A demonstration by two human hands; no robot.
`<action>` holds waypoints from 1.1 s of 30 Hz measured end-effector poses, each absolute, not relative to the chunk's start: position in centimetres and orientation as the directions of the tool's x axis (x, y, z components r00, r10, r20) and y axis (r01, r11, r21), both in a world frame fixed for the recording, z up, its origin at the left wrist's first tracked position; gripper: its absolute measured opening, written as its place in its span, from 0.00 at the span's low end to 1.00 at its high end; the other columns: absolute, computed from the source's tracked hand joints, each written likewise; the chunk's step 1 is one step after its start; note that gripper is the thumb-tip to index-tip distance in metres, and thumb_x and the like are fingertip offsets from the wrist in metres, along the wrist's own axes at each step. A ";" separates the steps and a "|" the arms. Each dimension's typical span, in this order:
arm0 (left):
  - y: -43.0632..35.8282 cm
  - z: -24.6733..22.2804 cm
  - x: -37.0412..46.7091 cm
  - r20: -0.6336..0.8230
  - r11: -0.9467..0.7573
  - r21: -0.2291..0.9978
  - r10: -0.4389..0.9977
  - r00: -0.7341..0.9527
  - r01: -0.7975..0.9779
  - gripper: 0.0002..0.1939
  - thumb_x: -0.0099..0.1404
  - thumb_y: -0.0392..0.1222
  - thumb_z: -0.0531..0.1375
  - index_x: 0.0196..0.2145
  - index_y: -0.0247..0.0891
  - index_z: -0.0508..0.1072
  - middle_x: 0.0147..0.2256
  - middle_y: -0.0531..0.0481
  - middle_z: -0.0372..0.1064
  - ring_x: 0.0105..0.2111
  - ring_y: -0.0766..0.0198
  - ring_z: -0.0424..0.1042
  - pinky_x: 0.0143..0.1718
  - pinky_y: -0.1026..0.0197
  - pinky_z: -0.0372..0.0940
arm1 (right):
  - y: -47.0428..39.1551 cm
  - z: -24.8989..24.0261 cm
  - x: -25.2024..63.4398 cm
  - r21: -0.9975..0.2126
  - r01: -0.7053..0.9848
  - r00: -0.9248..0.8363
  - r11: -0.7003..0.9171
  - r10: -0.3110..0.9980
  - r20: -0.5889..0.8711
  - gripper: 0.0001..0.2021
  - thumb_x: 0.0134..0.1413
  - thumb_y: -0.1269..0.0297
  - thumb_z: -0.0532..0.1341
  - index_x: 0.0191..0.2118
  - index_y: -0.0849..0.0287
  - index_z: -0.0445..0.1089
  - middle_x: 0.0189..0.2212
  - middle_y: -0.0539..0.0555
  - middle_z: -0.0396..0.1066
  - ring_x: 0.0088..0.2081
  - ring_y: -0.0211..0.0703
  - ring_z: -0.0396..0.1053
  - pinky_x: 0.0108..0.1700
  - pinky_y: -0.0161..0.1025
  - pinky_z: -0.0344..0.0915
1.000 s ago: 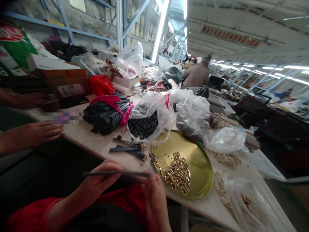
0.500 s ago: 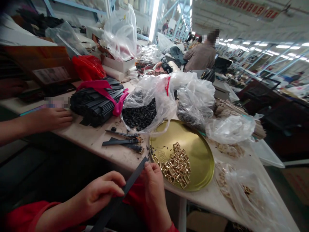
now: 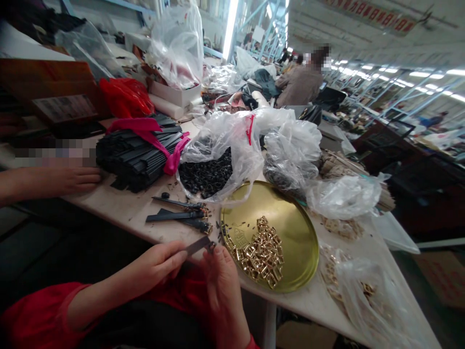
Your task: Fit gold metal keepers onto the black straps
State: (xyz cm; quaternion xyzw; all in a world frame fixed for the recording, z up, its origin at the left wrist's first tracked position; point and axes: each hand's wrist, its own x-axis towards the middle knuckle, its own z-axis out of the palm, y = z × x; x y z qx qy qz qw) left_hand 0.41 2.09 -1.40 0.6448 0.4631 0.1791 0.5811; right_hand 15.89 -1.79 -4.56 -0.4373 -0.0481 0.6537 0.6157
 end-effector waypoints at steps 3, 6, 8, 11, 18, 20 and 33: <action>1.2 -1.1 0.1 -0.234 -0.047 0.868 0.840 0.490 0.494 0.12 0.62 0.45 0.51 0.24 0.39 0.67 0.21 0.54 0.65 0.22 0.65 0.62 0.23 0.66 0.50 | -2.1 -4.7 15.5 -0.652 -0.734 0.150 -0.189 0.892 -0.427 0.12 0.38 0.61 0.69 0.29 0.57 0.68 0.25 0.46 0.72 0.28 0.35 0.70 0.35 0.36 0.68; 0.7 -0.9 -0.2 -0.207 -0.128 0.815 0.846 0.491 0.565 0.12 0.62 0.44 0.52 0.24 0.40 0.69 0.21 0.53 0.66 0.22 0.65 0.63 0.23 0.66 0.48 | -2.9 -4.9 15.5 -0.764 -0.615 0.187 -0.196 0.905 -0.383 0.15 0.40 0.60 0.68 0.36 0.56 0.68 0.28 0.47 0.73 0.28 0.35 0.70 0.32 0.35 0.67; 0.6 -0.5 -0.6 -0.219 -0.170 0.791 0.818 0.532 0.587 0.12 0.62 0.44 0.52 0.23 0.41 0.69 0.20 0.54 0.65 0.20 0.65 0.62 0.22 0.65 0.46 | -3.6 -5.0 15.7 -0.831 -0.512 0.204 -0.217 0.909 -0.363 0.14 0.40 0.61 0.68 0.35 0.58 0.68 0.24 0.46 0.71 0.24 0.33 0.67 0.29 0.31 0.64; 0.3 0.0 -1.0 -0.230 -0.212 0.781 0.777 0.586 0.587 0.12 0.61 0.45 0.53 0.22 0.41 0.69 0.19 0.54 0.64 0.19 0.65 0.61 0.21 0.65 0.45 | -4.4 -4.9 15.9 -0.885 -0.410 0.177 -0.222 0.932 -0.316 0.11 0.41 0.62 0.67 0.31 0.59 0.68 0.20 0.44 0.68 0.21 0.31 0.63 0.26 0.30 0.61; -1.3 0.6 -0.4 -0.197 -0.131 0.871 0.791 0.579 0.474 0.14 0.63 0.51 0.50 0.37 0.41 0.69 0.27 0.52 0.70 0.27 0.61 0.68 0.28 0.65 0.54 | -5.7 -5.0 13.4 -0.887 -0.400 0.081 -0.231 0.955 -0.285 0.13 0.40 0.58 0.67 0.27 0.60 0.66 0.17 0.44 0.63 0.20 0.31 0.56 0.24 0.31 0.54; -1.6 0.3 -0.2 -0.191 -0.113 0.891 0.785 0.589 0.439 0.17 0.64 0.52 0.48 0.43 0.41 0.67 0.31 0.51 0.71 0.30 0.60 0.68 0.31 0.65 0.57 | -5.9 -5.2 13.0 -0.896 -0.385 0.041 -0.223 0.965 -0.258 0.14 0.42 0.55 0.65 0.27 0.60 0.65 0.17 0.44 0.61 0.20 0.31 0.55 0.24 0.31 0.53; 0.7 -3.9 0.6 -0.378 0.353 0.922 0.730 0.569 0.160 0.25 0.55 0.65 0.50 0.27 0.38 0.61 0.13 0.64 0.43 0.14 0.73 0.43 0.15 0.68 0.37 | 1.7 -3.2 29.9 -0.302 0.929 0.240 -0.214 0.969 0.052 0.11 0.53 0.61 0.54 0.37 0.61 0.69 0.35 0.59 0.68 0.36 0.48 0.66 0.37 0.40 0.58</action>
